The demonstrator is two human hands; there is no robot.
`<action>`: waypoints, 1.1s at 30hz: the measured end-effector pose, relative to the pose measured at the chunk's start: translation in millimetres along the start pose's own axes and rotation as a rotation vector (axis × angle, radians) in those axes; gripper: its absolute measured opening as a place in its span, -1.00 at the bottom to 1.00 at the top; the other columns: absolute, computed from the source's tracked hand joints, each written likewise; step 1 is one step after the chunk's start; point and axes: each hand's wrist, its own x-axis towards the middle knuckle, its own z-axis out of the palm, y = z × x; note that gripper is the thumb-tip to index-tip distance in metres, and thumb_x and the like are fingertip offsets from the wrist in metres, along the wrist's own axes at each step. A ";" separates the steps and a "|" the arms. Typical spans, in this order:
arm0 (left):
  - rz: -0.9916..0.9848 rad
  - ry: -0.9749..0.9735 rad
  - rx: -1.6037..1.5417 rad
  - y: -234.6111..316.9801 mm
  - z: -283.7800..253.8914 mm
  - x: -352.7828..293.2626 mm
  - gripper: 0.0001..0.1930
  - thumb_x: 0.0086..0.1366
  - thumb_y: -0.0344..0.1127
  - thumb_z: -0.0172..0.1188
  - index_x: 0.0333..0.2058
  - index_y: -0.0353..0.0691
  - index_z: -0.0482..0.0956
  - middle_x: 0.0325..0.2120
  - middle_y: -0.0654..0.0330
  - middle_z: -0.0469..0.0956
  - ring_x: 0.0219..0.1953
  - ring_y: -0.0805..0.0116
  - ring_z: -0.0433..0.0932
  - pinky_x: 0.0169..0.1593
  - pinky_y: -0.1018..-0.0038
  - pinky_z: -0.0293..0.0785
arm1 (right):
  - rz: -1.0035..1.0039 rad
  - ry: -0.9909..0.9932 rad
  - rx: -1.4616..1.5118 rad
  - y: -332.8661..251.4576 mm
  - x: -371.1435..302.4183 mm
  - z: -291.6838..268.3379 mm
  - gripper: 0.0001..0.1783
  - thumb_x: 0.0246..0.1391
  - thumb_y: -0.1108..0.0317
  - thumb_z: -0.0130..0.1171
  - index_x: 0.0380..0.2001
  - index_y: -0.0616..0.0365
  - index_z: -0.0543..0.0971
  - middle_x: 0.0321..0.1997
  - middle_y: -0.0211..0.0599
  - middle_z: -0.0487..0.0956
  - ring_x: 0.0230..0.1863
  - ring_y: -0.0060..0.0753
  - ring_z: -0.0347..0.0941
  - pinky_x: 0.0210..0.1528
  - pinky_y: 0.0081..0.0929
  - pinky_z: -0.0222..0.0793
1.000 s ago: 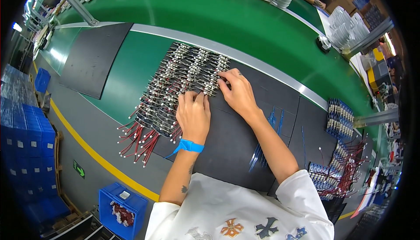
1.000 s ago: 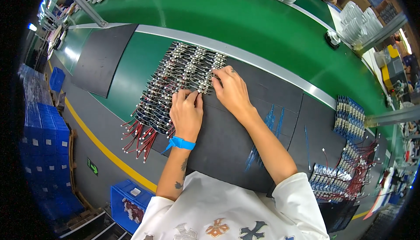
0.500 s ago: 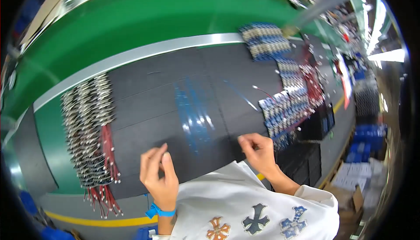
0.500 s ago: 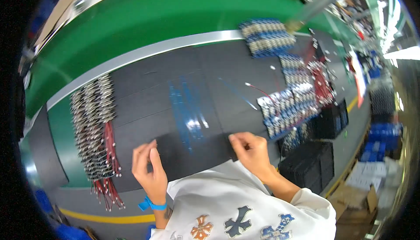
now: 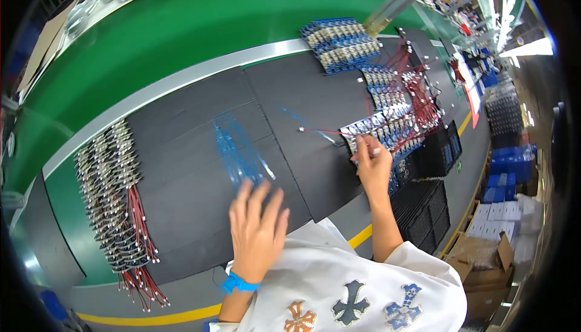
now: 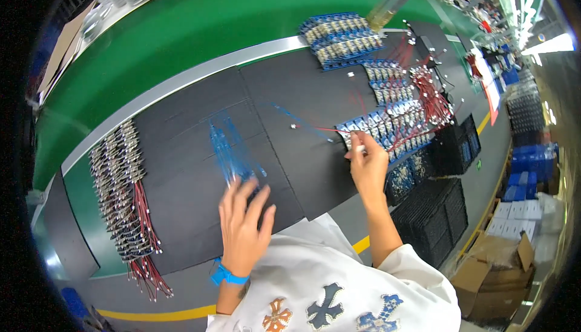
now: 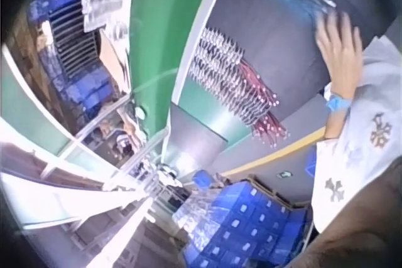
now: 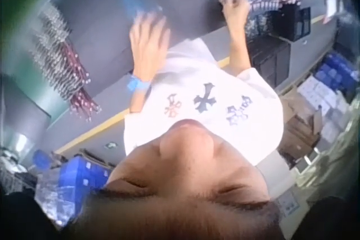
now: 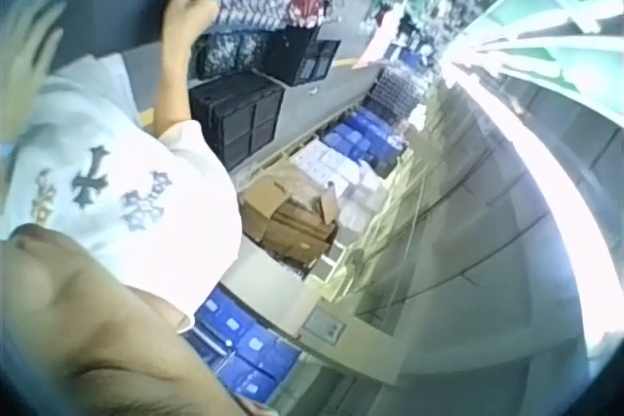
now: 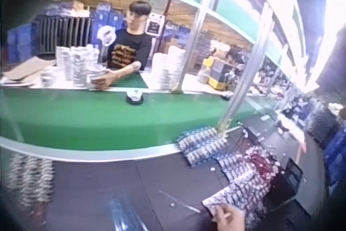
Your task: The person assembles small LED circuit boards by hand, attaching wiring harnesses and LED modules to plastic components.
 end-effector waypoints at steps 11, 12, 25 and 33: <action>-0.089 -0.023 0.144 -34.5 33.3 29.1 -0.44 0.30 -0.18 0.12 0.20 -0.35 0.30 0.29 -0.22 0.08 0.34 -0.33 -0.06 0.34 -0.05 -0.05 | -0.798 -0.091 0.095 -1.3 -48.3 23.9 -0.72 0.07 0.69 0.07 -0.11 0.39 0.40 -0.14 0.05 0.55 -0.20 -0.10 0.55 -0.18 -0.36 0.49; -0.089 -0.015 0.131 -34.8 37.6 29.7 -0.44 0.31 -0.19 0.12 0.18 -0.40 0.30 0.28 -0.22 0.10 0.34 -0.32 -0.04 0.34 -0.04 -0.05 | -0.879 -0.135 -0.080 -15.5 -40.6 37.5 -0.68 0.04 0.69 0.08 -0.08 0.41 0.41 -0.06 0.10 0.53 -0.05 0.08 0.51 -0.02 -0.25 0.45; -0.046 0.014 0.079 -39.1 30.0 42.8 -0.45 0.27 -0.31 0.11 0.20 -0.37 0.28 0.32 -0.09 0.09 0.34 -0.25 0.01 0.31 0.00 0.05 | -0.616 -0.437 0.146 -49.9 -61.0 73.7 -0.67 0.02 0.65 0.07 -0.09 0.33 0.51 -0.02 0.02 0.55 0.04 0.00 0.46 0.09 -0.25 0.35; 0.021 -0.003 0.171 -42.2 40.0 40.0 -0.53 0.30 -0.24 0.13 0.10 -0.43 0.39 0.25 -0.10 0.21 0.32 -0.19 0.10 0.32 0.03 0.08 | -0.454 0.129 -0.171 -5.5 -27.2 27.9 -0.42 0.04 0.65 0.05 0.17 0.48 0.24 0.32 0.19 0.20 0.34 0.08 0.16 0.27 -0.25 0.21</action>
